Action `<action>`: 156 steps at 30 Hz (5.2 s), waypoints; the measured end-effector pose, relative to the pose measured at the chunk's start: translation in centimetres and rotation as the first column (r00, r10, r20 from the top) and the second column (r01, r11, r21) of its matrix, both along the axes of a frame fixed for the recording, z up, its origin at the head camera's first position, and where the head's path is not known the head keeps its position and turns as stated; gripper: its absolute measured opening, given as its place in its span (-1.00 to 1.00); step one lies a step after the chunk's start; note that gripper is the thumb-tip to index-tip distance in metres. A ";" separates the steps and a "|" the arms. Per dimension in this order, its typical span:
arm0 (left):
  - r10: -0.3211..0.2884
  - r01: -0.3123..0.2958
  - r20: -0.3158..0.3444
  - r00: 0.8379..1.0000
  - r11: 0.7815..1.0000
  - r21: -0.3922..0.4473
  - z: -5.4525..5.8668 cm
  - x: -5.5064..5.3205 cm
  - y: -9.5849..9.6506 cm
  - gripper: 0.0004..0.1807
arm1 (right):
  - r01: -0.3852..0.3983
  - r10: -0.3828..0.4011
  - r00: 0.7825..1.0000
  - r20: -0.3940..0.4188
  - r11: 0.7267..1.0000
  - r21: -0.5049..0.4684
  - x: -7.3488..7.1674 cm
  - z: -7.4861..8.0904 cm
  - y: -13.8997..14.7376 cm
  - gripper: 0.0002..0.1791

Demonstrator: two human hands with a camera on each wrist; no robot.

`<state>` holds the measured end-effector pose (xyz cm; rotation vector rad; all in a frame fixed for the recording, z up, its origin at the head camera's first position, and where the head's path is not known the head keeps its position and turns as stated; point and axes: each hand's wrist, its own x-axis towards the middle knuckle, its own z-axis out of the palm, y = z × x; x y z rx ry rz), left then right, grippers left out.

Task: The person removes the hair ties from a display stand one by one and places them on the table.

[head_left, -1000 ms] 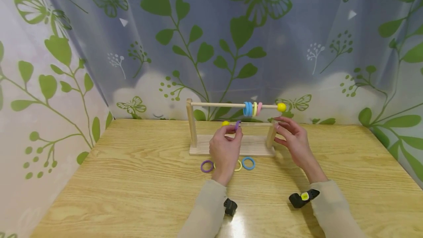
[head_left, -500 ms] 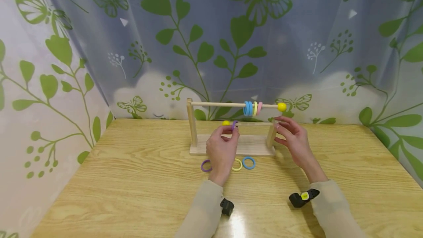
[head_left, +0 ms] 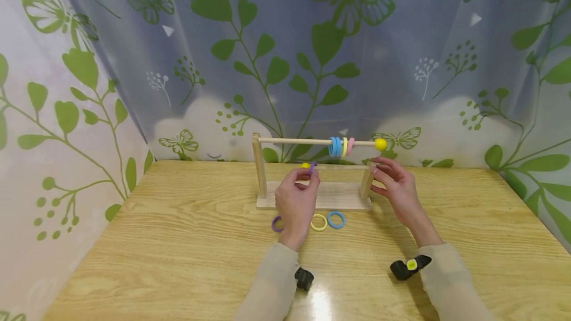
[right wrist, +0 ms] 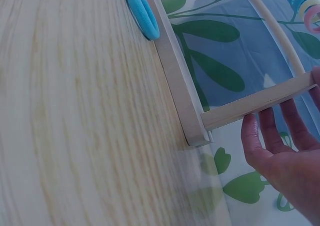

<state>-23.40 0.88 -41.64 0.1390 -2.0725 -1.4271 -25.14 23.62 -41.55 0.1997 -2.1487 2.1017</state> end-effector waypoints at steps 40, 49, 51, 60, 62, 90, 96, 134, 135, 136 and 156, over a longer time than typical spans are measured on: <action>0.008 -0.006 -0.019 1.000 0.998 0.070 -0.4 -0.6 -1.8 -0.87 | -0.012 0.012 1.000 -0.007 1.000 0.002 0.1 -0.2 0.1 -0.60; -0.064 0.066 -0.020 0.998 0.988 0.140 -0.1 -0.5 -2.3 -0.84 | -0.011 0.011 1.000 -0.006 1.000 0.000 0.2 -0.2 0.0 -0.60; -0.073 0.075 -0.017 0.997 0.986 0.146 -0.1 -0.5 -2.4 -0.84 | -0.011 0.011 1.000 -0.006 1.000 -0.003 0.1 -0.2 0.0 -0.60; -0.073 0.076 -0.024 0.997 0.986 0.149 -0.1 -0.6 -3.2 -0.85 | -0.011 0.010 1.000 -0.009 1.000 -0.019 0.0 -0.1 0.1 -0.56; -0.070 0.072 -0.013 0.997 0.985 0.154 -0.1 -0.6 -3.4 -0.85 | -0.012 0.011 1.000 -0.009 1.000 -0.021 0.0 -0.1 0.1 -0.56; -0.136 0.135 0.006 0.991 0.989 0.053 -0.2 0.0 -6.8 -0.85 | -0.009 0.009 1.000 -0.026 1.000 -0.009 0.2 -0.1 0.0 -0.55; -0.158 0.158 -0.011 0.987 0.987 0.028 0.0 0.4 -7.6 -0.83 | -0.017 0.017 1.000 -0.023 1.000 -0.021 0.2 -0.1 0.0 -0.57; -0.369 0.384 0.138 0.919 0.918 -0.104 -0.2 1.8 -10.2 -0.90 | -0.009 0.009 1.000 -0.023 1.000 -0.002 0.1 -0.2 0.0 -0.52; -0.378 0.394 0.146 0.914 0.913 -0.108 -0.2 1.8 -10.3 -0.91 | -0.010 0.010 1.000 -0.022 1.000 -0.006 0.1 -0.3 0.0 -0.53; -0.385 0.403 0.156 0.910 0.908 -0.113 -0.2 1.8 -10.4 -0.91 | -0.011 0.011 1.000 -0.021 1.000 -0.010 0.1 -0.3 0.0 -0.54; -0.489 0.561 0.360 0.795 0.818 -0.128 0.1 2.8 -11.5 -0.96 | -0.005 0.005 1.000 -0.018 1.000 0.010 0.1 -0.2 0.0 -0.51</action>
